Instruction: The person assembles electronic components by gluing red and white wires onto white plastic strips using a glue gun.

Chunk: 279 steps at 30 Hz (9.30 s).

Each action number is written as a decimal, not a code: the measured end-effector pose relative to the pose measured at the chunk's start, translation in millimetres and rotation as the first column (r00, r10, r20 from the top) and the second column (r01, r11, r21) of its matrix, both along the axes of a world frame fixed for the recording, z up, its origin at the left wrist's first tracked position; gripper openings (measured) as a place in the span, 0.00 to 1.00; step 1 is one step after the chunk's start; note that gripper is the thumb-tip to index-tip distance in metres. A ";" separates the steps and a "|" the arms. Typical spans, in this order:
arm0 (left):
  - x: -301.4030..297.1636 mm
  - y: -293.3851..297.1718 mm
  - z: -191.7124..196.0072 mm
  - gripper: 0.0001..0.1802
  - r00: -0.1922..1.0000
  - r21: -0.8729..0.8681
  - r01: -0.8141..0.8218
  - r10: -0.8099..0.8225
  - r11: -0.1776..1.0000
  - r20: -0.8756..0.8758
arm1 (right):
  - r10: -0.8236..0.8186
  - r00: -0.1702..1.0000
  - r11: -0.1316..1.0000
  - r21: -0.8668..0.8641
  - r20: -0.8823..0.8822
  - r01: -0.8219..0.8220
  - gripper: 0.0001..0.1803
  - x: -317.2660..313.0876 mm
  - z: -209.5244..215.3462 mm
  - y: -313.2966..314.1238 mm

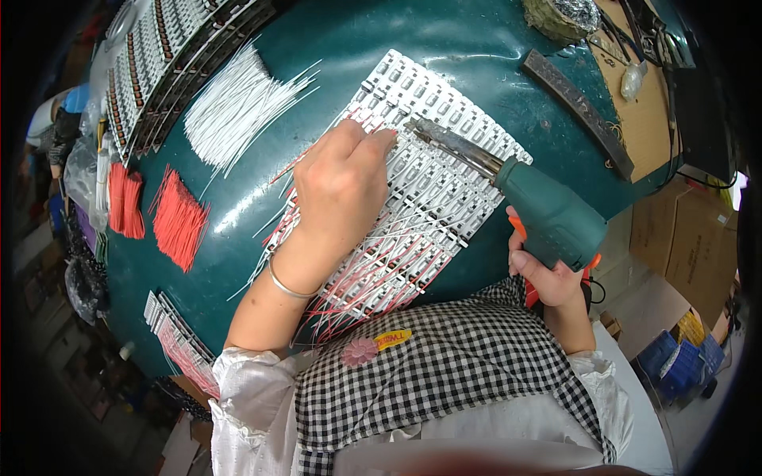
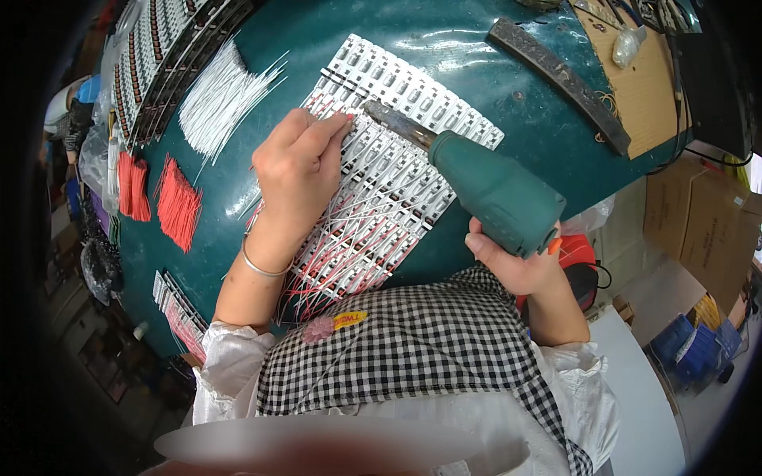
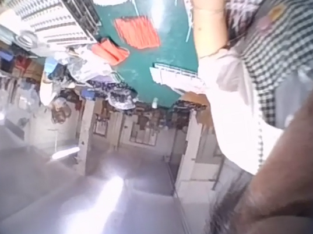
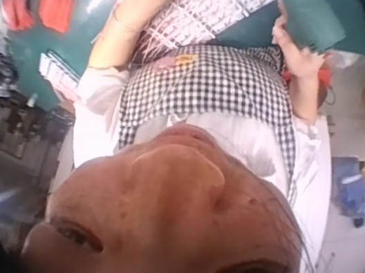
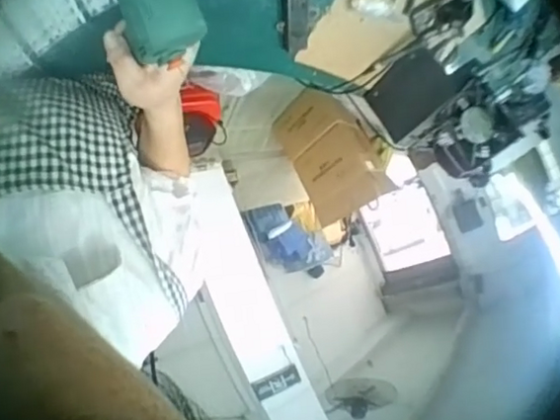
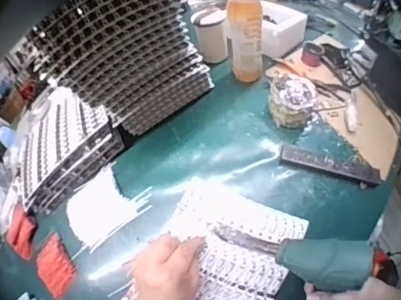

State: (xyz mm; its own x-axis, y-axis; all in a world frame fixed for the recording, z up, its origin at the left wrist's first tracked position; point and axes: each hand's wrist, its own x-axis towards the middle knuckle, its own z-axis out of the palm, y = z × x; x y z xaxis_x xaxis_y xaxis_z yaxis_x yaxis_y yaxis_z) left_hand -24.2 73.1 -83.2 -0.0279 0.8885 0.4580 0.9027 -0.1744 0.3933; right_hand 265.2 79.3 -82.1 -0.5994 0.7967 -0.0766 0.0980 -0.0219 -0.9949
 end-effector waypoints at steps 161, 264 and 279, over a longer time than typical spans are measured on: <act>34.8 -9.6 -2.0 0.08 0.993 -0.067 0.058 -0.051 0.996 0.106 | -0.007 1.000 0.998 -0.059 -0.028 0.005 0.23 34.9 2.4 -22.6; 38.8 -33.3 43.5 0.06 0.920 -0.180 0.261 -0.188 0.948 0.344 | -0.146 0.945 0.968 -0.240 -0.293 0.075 0.27 14.8 33.7 -12.0; 37.0 -26.2 2.7 0.10 0.992 -0.051 0.123 -0.120 0.991 0.049 | -0.212 0.974 0.960 -0.201 -0.076 0.194 0.30 38.8 15.6 -49.2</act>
